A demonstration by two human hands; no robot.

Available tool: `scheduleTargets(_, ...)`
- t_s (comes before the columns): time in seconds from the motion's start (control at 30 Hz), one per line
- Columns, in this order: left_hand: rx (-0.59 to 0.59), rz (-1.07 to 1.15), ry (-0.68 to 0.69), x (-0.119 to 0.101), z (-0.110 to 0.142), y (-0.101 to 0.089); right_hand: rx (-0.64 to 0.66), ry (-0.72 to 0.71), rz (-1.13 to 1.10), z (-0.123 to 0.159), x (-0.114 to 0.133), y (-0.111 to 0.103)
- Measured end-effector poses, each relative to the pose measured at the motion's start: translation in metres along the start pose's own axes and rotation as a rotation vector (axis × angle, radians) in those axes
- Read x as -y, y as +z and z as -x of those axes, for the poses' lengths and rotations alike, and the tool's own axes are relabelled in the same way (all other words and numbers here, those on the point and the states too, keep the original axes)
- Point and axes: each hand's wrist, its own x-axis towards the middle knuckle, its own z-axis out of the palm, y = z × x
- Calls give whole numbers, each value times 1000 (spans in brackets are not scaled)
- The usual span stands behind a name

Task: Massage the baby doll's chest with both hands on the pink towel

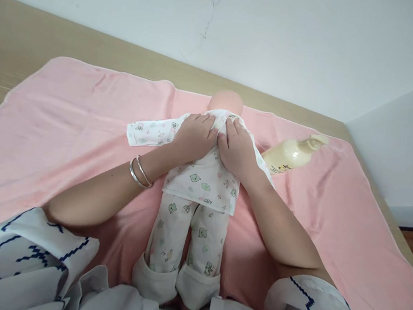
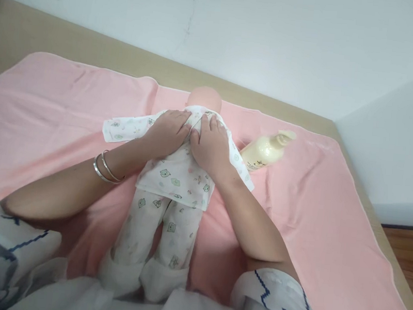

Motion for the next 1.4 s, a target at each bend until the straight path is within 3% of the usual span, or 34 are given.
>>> scheduleTargets(0.23, -46, 136, 65, -16, 12, -9, 31, -66, 94, 4, 6, -8)
scheduleTargets(0.53, 25, 168, -124, 12, -12, -5, 11, -127, 105, 34, 37, -18)
scheduleTargets(0.8, -78, 66, 41, -12, 9, -7, 27, -105, -114, 4, 9, -20)
scheduleTargets(0.93, -55, 118, 93, -13, 9, -8, -8, -140, -156, -3, -4, -11)
scheduleTargets(1.23, -4, 194, 35, -1, -2, -9, -21, -134, 36, 10, 10, -12)
scheduleTargets(1.4, 34, 165, -126, 9, -9, -9, -18, -127, 75, 28, 28, -19)
